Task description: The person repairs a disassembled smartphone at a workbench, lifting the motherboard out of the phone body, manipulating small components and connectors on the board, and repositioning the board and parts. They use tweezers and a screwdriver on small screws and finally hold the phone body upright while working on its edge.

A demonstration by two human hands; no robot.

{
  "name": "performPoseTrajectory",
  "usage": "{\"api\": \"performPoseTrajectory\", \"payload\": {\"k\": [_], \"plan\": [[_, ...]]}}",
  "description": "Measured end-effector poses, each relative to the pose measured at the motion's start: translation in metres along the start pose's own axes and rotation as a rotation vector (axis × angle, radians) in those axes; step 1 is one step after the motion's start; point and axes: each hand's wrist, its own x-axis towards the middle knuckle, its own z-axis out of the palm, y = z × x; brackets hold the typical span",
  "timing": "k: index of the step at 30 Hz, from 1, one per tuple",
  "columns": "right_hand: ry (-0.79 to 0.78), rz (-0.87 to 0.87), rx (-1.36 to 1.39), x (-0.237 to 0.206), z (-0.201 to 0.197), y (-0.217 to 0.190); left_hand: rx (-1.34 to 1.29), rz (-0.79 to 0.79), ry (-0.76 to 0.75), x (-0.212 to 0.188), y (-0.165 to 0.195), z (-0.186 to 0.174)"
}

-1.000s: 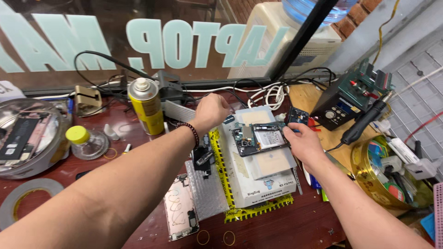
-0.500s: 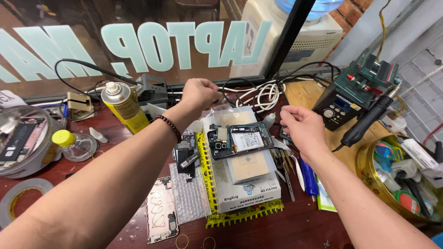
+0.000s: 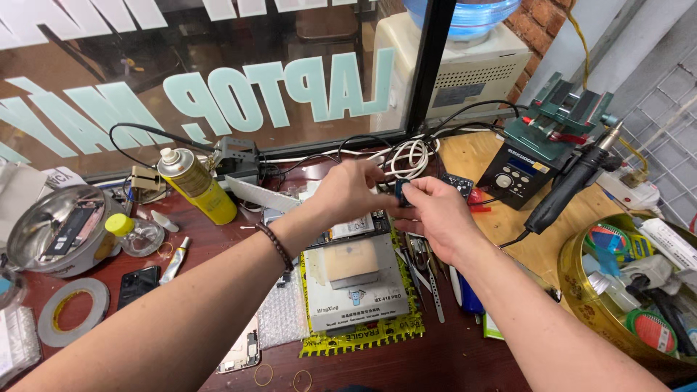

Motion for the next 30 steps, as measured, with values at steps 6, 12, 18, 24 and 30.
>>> {"api": "performPoseTrajectory", "payload": {"k": [6, 12, 18, 24, 30], "plan": [[0.124, 0.045, -0.013, 0.012, -0.017, 0.036, 0.644, -0.038, -0.323, -0.024, 0.017, -0.010], [0.168, 0.070, 0.046, 0.015, -0.006, 0.056, 0.517, 0.036, -0.275, -0.027, 0.021, -0.021], [0.102, 0.036, 0.297, 0.005, 0.015, 0.039, 0.254, 0.136, -0.185, -0.041, 0.006, -0.020], [0.106, -0.052, 0.341, -0.009, 0.032, 0.029, 0.078, 0.268, -0.023, -0.047, -0.008, -0.016], [0.096, -0.108, 0.321, -0.014, 0.036, 0.026, 0.004, 0.240, -0.029, -0.049, -0.009, -0.015]]}}
